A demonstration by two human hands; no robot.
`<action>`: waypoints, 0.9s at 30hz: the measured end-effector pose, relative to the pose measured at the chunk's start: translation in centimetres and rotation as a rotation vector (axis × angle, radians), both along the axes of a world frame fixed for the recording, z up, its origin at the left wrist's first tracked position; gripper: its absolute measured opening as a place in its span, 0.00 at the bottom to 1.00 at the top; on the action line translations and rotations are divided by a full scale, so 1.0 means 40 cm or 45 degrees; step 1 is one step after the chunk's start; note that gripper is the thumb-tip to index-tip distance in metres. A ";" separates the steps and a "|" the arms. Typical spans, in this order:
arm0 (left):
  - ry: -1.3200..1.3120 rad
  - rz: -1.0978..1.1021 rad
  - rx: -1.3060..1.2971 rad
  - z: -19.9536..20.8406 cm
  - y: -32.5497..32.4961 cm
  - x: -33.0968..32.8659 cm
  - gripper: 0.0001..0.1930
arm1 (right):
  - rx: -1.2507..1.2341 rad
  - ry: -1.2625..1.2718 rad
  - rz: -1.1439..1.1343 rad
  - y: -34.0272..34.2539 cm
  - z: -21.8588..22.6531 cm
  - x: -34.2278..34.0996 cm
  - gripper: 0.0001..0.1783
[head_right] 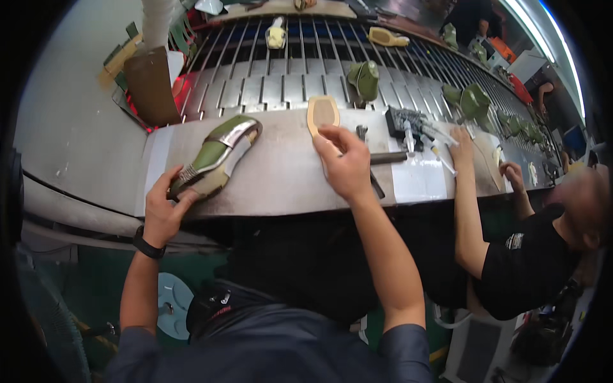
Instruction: The person assembles high-heeled shoes by taking shoe uppers and soles from a conveyor belt, pressing the soles onto the uppers by hand, applying adhesive using a syringe, and tapping the edges with a hammer.
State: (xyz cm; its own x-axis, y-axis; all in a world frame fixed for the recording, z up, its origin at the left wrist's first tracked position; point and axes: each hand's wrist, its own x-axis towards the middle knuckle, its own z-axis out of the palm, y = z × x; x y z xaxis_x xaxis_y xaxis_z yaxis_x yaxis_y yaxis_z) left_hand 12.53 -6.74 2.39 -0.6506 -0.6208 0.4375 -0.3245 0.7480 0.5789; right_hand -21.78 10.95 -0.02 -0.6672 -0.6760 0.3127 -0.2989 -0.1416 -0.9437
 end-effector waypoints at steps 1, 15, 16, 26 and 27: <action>0.118 0.029 0.309 -0.010 0.008 0.004 0.22 | -0.017 -0.279 0.143 -0.017 0.044 0.007 0.20; 0.303 -0.420 -0.572 0.019 0.096 -0.119 0.29 | 0.413 -0.140 -0.034 -0.030 -0.020 0.002 0.22; 0.334 -0.476 -0.537 -0.027 0.117 -0.134 0.24 | 0.273 -0.158 -0.087 -0.023 -0.033 0.022 0.16; 0.277 -0.630 -0.607 -0.167 0.139 -0.147 0.25 | 0.142 0.026 -0.249 0.208 -0.047 0.184 0.04; 0.273 -0.611 -0.612 -0.166 0.132 -0.141 0.25 | 0.141 -0.145 -0.232 0.281 -0.072 0.204 0.06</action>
